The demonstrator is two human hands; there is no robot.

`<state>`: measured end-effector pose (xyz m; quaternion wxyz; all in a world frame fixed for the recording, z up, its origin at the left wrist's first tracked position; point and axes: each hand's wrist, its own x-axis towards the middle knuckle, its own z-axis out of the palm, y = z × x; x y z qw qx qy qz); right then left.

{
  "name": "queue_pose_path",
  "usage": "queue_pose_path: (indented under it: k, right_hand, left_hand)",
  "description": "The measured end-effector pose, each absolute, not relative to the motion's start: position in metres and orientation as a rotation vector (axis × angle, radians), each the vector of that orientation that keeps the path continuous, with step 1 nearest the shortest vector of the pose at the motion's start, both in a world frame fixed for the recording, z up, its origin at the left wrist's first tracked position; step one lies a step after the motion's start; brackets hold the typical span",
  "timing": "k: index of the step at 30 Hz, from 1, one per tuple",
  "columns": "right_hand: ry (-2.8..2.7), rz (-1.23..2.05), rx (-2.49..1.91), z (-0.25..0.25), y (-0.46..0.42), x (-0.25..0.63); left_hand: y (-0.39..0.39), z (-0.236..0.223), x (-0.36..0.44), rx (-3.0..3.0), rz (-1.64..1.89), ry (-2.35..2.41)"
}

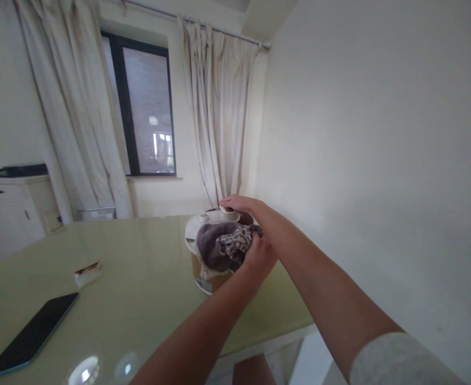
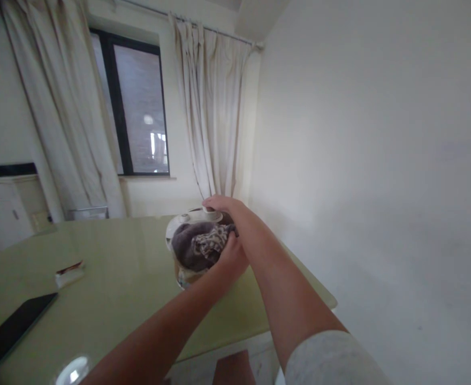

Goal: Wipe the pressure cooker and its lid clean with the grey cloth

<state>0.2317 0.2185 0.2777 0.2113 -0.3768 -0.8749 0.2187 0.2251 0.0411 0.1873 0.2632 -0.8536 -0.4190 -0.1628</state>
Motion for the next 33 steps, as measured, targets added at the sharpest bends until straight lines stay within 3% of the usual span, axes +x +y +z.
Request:
queue_pose_path:
  k: [9,14,20,28,33]
  right_hand:
    - [-2.329,0.475,-1.032,0.254,0.206,0.228]
    - [-2.198,0.387,-1.103,0.234,0.191,0.226]
    - [-2.140,0.281,-1.227,0.231,0.186,0.222]
    - [-2.026,0.197,-1.342,0.237,0.181,0.199]
    - [-2.014,0.204,-1.347,0.237,0.180,0.198]
  left_hand:
    - [0.015,0.170,0.153,-2.299,-0.657,-1.118]
    - [0.006,0.128,0.082,-2.131,-0.875,-0.945]
    - [0.030,0.079,0.020,-1.884,-1.168,-1.085]
    - [0.045,0.076,0.038,-1.598,-1.312,-1.476]
    - [0.027,0.031,0.101,-1.931,-0.941,-1.259]
